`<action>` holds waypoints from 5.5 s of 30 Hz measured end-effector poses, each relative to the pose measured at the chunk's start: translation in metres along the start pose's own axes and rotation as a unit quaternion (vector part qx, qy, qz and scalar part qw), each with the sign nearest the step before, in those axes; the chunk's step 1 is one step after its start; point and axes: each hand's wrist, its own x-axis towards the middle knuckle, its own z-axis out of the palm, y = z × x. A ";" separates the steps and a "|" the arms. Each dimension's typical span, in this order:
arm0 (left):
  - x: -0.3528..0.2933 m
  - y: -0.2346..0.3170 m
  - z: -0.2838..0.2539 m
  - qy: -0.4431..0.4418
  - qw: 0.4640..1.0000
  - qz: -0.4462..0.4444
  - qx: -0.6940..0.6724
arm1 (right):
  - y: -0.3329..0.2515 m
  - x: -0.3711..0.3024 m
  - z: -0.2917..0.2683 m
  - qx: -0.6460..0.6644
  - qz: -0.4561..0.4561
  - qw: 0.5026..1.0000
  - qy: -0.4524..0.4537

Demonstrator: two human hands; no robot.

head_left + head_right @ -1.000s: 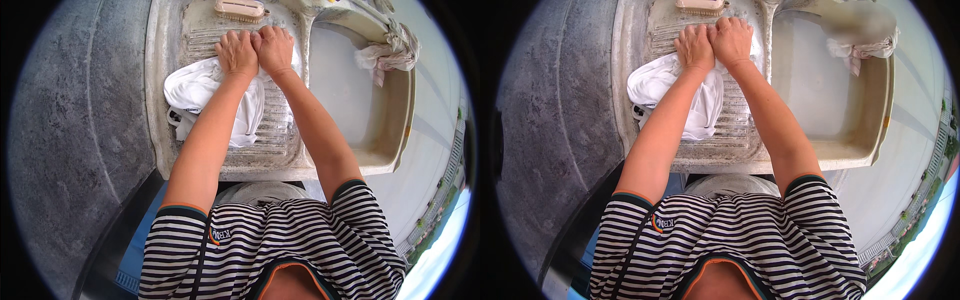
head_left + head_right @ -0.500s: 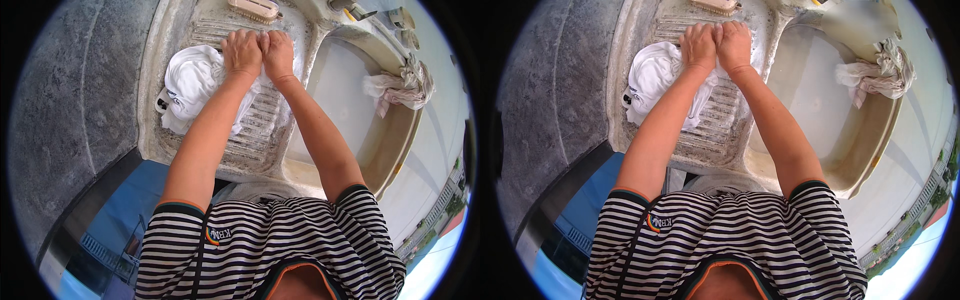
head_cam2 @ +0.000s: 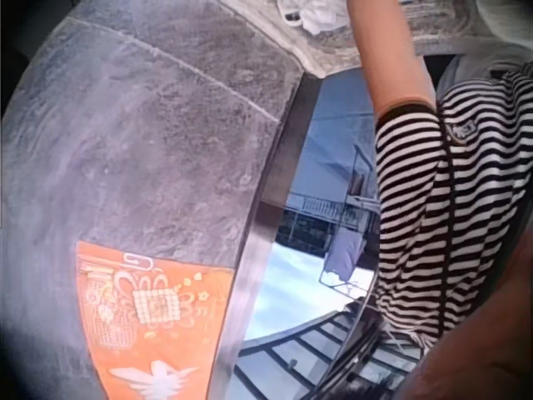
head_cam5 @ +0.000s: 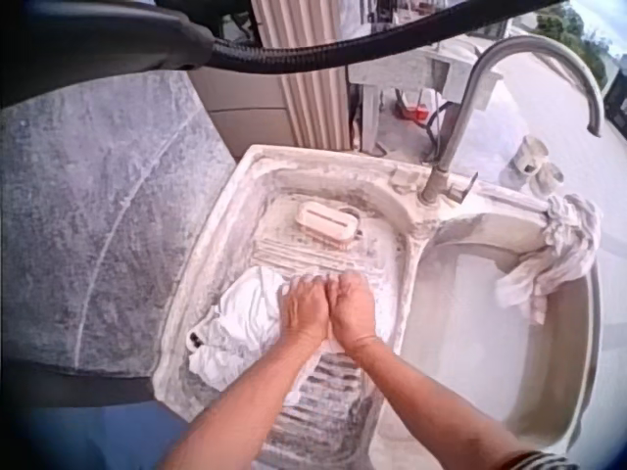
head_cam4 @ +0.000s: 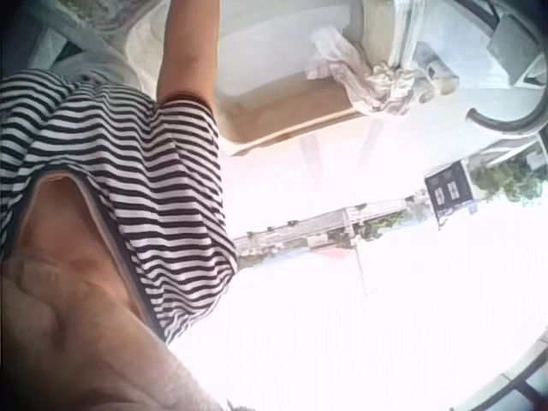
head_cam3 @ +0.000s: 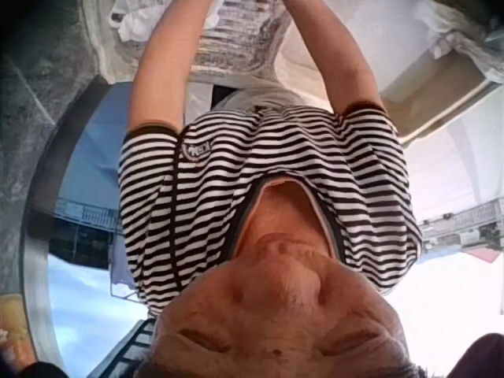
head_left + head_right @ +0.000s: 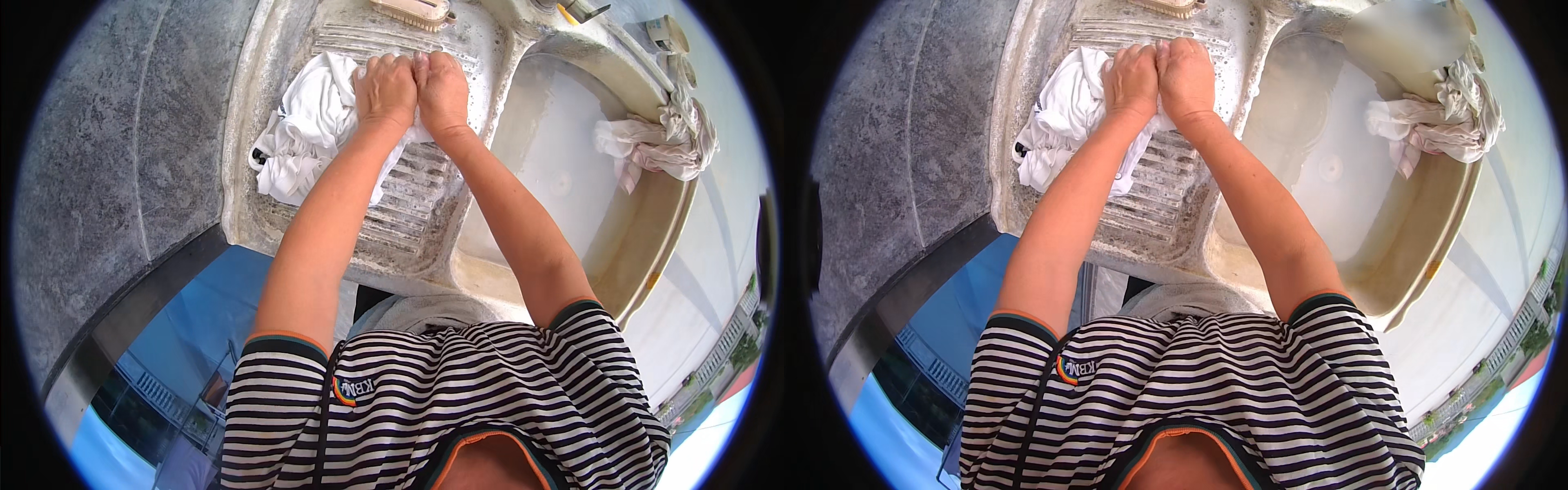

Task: The person hand-washes a white t-shirt in a utility sink using a brush and soap. They scrub the garment on the washboard, rinse it under running water, and wring it out repeatedly.

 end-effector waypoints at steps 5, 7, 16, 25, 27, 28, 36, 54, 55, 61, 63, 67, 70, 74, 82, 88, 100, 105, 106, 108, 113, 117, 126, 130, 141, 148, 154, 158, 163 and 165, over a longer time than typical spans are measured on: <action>-0.014 0.009 -0.007 -0.040 0.998 -0.051 -0.004 | 0.009 -0.025 -0.004 -0.081 -0.003 0.996 0.032; -0.059 0.005 -0.012 0.018 0.997 0.009 -0.069 | -0.004 -0.064 -0.031 0.018 -0.034 0.999 0.017; -0.024 -0.002 0.001 0.024 0.996 0.047 -0.071 | 0.002 -0.023 -0.008 0.001 -0.041 0.998 0.036; -0.053 -0.017 -0.026 0.051 0.992 0.059 -0.095 | -0.012 -0.082 -0.035 0.007 -0.059 0.997 0.048; -0.106 -0.024 -0.035 0.078 0.971 0.157 -0.163 | -0.023 -0.113 -0.040 0.030 -0.102 0.994 0.039; -0.119 -0.024 -0.040 0.099 0.964 0.190 -0.160 | -0.021 -0.122 -0.035 0.034 -0.116 0.992 0.028; 0.042 -0.017 -0.002 -0.018 0.996 0.076 -0.038 | -0.001 0.019 0.007 -0.147 -0.016 0.985 0.094; 0.061 -0.015 0.014 -0.065 0.987 0.140 -0.055 | 0.016 0.012 0.006 -0.253 0.018 0.965 0.065; 0.055 -0.011 0.014 -0.098 0.988 0.114 -0.038 | 0.016 0.008 0.005 -0.264 0.059 0.962 0.049; -0.082 -0.062 -0.054 0.036 0.917 0.259 -0.300 | -0.048 -0.122 -0.016 0.025 -0.057 0.998 0.032; -0.083 -0.063 -0.041 0.025 0.911 0.274 -0.308 | -0.037 -0.130 -0.002 -0.037 -0.046 0.997 0.052; 0.017 -0.029 -0.001 -0.015 0.967 0.186 -0.173 | -0.007 -0.027 0.003 -0.104 0.007 0.988 0.115; 0.065 -0.025 0.020 -0.013 0.986 0.103 -0.128 | 0.021 0.023 0.014 -0.258 -0.001 0.966 0.036; 0.024 -0.044 -0.004 -0.053 0.977 0.147 -0.143 | 0.012 -0.018 0.015 -0.224 -0.006 0.975 0.003; -0.030 -0.054 -0.019 -0.005 0.929 0.260 -0.262 | -0.023 -0.069 -0.001 -0.024 -0.007 0.998 0.054; 0.070 -0.025 0.021 -0.016 0.994 0.065 -0.088 | 0.018 0.037 0.019 -0.235 0.035 0.965 0.110; -0.013 -0.035 -0.015 -0.044 0.952 0.170 -0.253 | -0.024 -0.053 -0.003 -0.008 0.084 0.994 0.070; 0.072 -0.028 0.028 -0.102 0.923 -0.086 -0.361 | -0.022 0.019 -0.005 0.049 0.249 0.966 0.042; 0.077 -0.034 0.032 -0.109 0.880 -0.139 -0.442 | -0.031 0.024 -0.009 0.090 0.298 0.950 0.038; 0.077 -0.008 -0.023 -0.192 0.541 -0.284 -0.768 | -0.017 0.014 -0.033 0.205 0.243 0.945 0.074; 0.093 -0.026 -0.108 -0.314 0.266 -0.020 -0.911 | -0.052 -0.010 -0.077 0.559 0.236 0.787 0.115; 0.079 -0.047 -0.137 -0.377 0.227 -0.045 -0.897 | -0.095 -0.019 -0.082 0.471 0.180 0.857 0.105; 0.066 -0.098 -0.085 -0.050 0.985 0.118 -0.117 | -0.023 0.012 -0.057 -0.194 0.002 0.978 0.081; 0.031 -0.061 -0.037 -0.176 0.974 0.137 -0.036 | -0.018 -0.002 -0.023 -0.234 0.133 0.961 -0.059; -0.040 -0.071 -0.025 -0.055 0.969 0.207 -0.127 | -0.028 -0.052 0.015 -0.088 -0.014 0.992 0.089; 0.041 -0.056 -0.017 0.028 0.963 0.252 -0.088 | -0.013 0.006 0.019 -0.182 0.105 0.977 0.039; -0.059 -0.106 -0.043 -0.008 0.934 0.298 -0.200 | -0.071 -0.110 -0.007 0.012 -0.042 0.999 0.022; -0.032 -0.083 -0.030 -0.032 0.950 0.273 -0.149 | -0.053 -0.088 0.015 -0.003 0.026 0.999 0.033; 0.063 -0.053 -0.002 0.032 0.971 0.230 -0.063 | -0.021 0.009 0.019 -0.023 0.120 0.992 0.023; 0.060 -0.057 -0.008 -0.053 0.963 0.264 -0.009 | -0.025 0.003 0.015 0.001 0.152 0.988 0.016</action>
